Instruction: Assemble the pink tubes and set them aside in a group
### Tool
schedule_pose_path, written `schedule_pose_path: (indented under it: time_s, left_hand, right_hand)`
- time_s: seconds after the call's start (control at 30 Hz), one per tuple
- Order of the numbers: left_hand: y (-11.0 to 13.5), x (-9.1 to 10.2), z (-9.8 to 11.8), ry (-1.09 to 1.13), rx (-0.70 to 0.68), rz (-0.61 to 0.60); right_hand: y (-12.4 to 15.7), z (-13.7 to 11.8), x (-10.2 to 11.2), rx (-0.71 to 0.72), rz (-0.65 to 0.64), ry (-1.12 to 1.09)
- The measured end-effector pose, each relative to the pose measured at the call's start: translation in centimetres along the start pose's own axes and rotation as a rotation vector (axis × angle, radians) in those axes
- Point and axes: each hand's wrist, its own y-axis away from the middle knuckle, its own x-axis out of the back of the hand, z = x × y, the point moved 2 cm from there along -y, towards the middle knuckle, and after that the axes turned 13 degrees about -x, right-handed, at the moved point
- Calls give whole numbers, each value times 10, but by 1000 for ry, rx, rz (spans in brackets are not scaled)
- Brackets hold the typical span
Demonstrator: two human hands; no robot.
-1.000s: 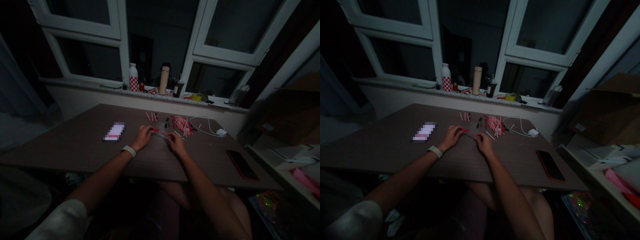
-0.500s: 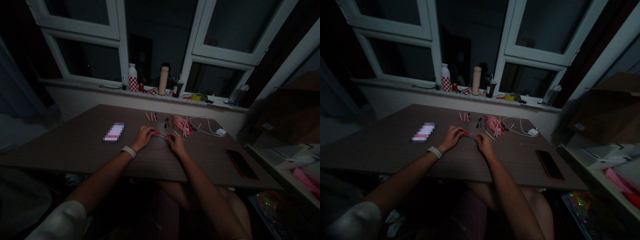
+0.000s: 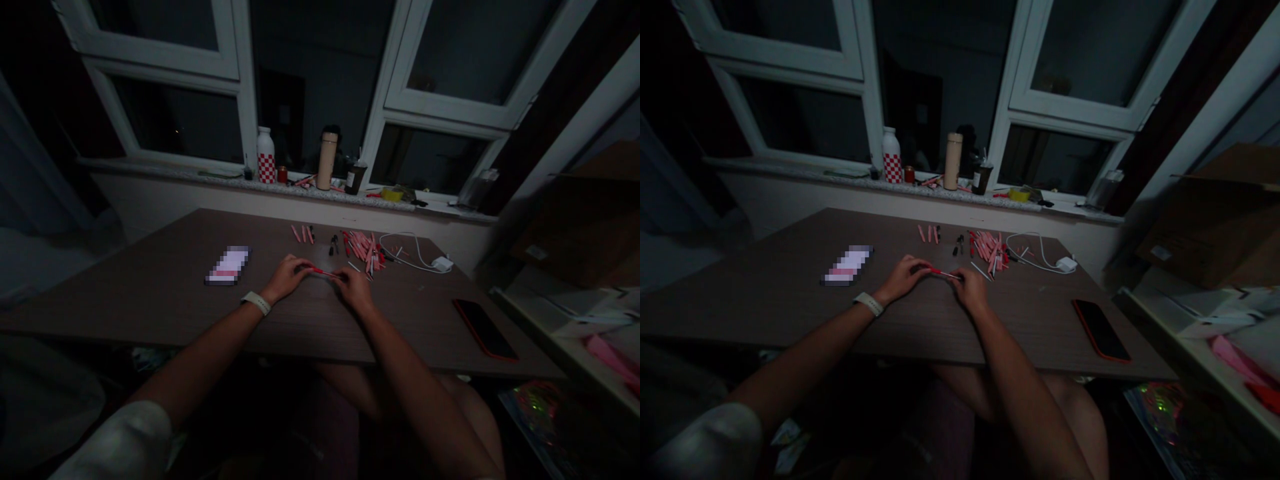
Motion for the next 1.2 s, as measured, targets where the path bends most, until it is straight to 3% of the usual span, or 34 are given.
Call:
schedule_pose_path:
  time_s: [0.4, 0.93, 1.07, 1.2]
  left_hand:
    - [2, -1, 3, 23, -36, -37]
    - [5, 2, 12, 40, -66, -77]
    - [0, 5, 10, 42, -8, -19]
    - [-4, 24, -10, -15, 153, 199]
  right_hand:
    - [3, -3, -4, 80, -76, -40]
    - [8, -9, -8, 66, -154, -32]
    - [7, -11, -11, 33, -122, -105]
    - [3, -4, -14, -5, -68, -133]
